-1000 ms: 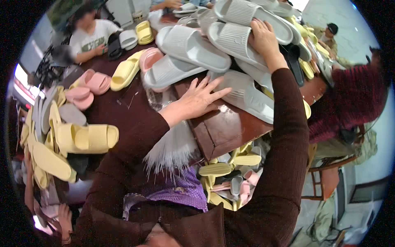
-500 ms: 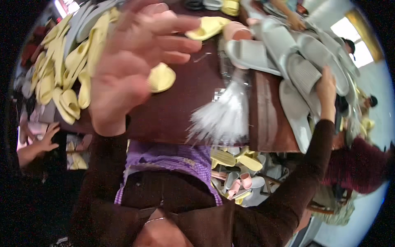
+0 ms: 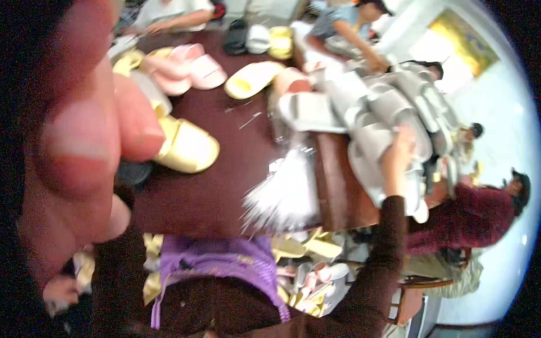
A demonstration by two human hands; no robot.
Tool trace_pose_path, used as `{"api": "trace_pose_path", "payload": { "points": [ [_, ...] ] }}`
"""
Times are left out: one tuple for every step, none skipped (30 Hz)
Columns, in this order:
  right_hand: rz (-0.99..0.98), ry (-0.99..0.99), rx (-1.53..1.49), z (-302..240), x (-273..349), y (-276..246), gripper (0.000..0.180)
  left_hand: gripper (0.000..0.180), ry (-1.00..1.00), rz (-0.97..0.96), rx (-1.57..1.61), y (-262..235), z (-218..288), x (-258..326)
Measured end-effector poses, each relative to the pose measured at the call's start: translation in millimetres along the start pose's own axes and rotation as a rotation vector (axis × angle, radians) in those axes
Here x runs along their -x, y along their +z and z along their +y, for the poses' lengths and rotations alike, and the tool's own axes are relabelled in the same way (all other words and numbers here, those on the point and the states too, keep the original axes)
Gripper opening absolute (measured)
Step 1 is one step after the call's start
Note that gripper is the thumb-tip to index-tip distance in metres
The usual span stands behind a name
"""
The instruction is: The person pairs various slippers by threading plastic ties through them and fastening them together by hand, then stacks and sorts the connected slippers on the table.
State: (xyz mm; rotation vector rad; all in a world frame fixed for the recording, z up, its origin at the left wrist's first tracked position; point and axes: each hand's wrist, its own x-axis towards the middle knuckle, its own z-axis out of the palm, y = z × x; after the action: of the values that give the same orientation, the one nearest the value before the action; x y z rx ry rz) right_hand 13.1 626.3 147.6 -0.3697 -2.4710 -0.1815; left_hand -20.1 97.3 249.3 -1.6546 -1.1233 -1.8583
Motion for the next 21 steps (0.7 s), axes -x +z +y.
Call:
{"api": "trace_pose_path", "payload": {
  "points": [
    [0.177, -0.162, 0.113, 28.0, 5.2, 41.4, 0.062, 0.066, 0.049, -0.002, 0.018, 5.0, -9.9, -11.5],
    [0.182, -0.118, 0.159, 12.8, 6.3, 31.8, 0.06, 0.066, 0.092, -0.004, 0.019, 7.9, -16.8, -23.7],
    [0.189, -0.069, 0.204, -3.0, 9.3, 23.6, 0.058, 0.066, 0.137, -0.009, 0.022, 9.1, -23.7, -34.5],
    [0.223, -0.063, 0.215, 4.4, -0.3, 12.4, 0.058, 0.066, 0.174, -0.014, 0.021, 10.3, -30.2, -44.8],
    [0.214, -0.035, 0.235, 6.7, -1.8, 2.0, 0.057, 0.065, 0.198, -0.029, 0.024, 9.0, -35.6, -53.3],
    [0.181, -0.008, 0.249, 7.6, 6.0, -5.1, 0.056, 0.065, 0.199, -0.041, 0.029, 9.7, -40.0, -56.9],
    [0.142, 0.022, 0.257, 7.6, 12.2, -7.6, 0.055, 0.065, 0.193, -0.055, 0.033, 11.0, -44.8, -60.6],
    [0.132, 0.046, 0.262, 9.4, 13.3, -9.0, 0.055, 0.065, 0.185, -0.066, 0.049, 17.1, -51.0, -63.8],
    [0.144, 0.031, 0.27, 10.4, 10.4, -11.1, 0.054, 0.065, 0.179, -0.082, 0.084, 24.7, -59.9, -67.4],
    [0.152, 0.007, 0.261, 9.8, 5.0, -5.2, 0.053, 0.064, 0.165, -0.099, 0.101, 32.2, -68.8, -69.0],
    [0.138, 0.039, 0.261, 10.9, 2.2, -3.8, 0.053, 0.064, 0.15, -0.118, 0.119, 40.0, -77.2, -70.8],
    [0.15, 0.011, 0.248, 8.2, -2.3, 2.2, 0.053, 0.064, 0.127, -0.135, 0.123, 45.9, -84.5, -69.8],
    [0.178, -0.008, 0.257, 12.1, -4.8, 1.0, 0.054, 0.064, 0.125, -0.153, 0.143, 52.8, -92.4, -74.8],
    [0.177, 0.023, 0.265, 16.9, -2.6, 2.6, 0.054, 0.064, 0.126, -0.171, 0.163, 59.6, -99.5, -79.9],
    [0.174, 0.011, 0.261, 20.5, -4.9, 5.5, 0.053, 0.064, 0.131, -0.189, 0.173, 65.7, -105.6, -86.6],
    [0.175, -0.003, 0.259, 23.9, -7.1, 7.2, 0.053, 0.063, 0.14, -0.207, 0.182, 71.4, -111.1, -93.3],
    [0.18, -0.019, 0.258, 27.1, -9.0, 7.7, 0.053, 0.063, 0.154, -0.223, 0.191, 76.7, -115.9, -100.1],
    [0.196, -0.004, 0.265, 31.1, -10.6, 9.0, 0.053, 0.063, 0.171, -0.234, 0.195, 82.2, -119.6, -107.7],
    [0.199, -0.004, 0.243, 35.4, -10.2, 13.1, 0.052, 0.063, 0.192, -0.244, 0.198, 87.3, -123.0, -115.3],
    [0.204, -0.007, 0.222, 39.9, -9.9, 17.6, 0.052, 0.063, 0.216, -0.251, 0.2, 92.0, -126.4, -122.8],
    [0.207, -0.013, 0.199, 42.6, -10.2, 20.4, 0.051, 0.063, 0.237, -0.258, 0.199, 95.8, -128.4, -129.8]
  ]
}}
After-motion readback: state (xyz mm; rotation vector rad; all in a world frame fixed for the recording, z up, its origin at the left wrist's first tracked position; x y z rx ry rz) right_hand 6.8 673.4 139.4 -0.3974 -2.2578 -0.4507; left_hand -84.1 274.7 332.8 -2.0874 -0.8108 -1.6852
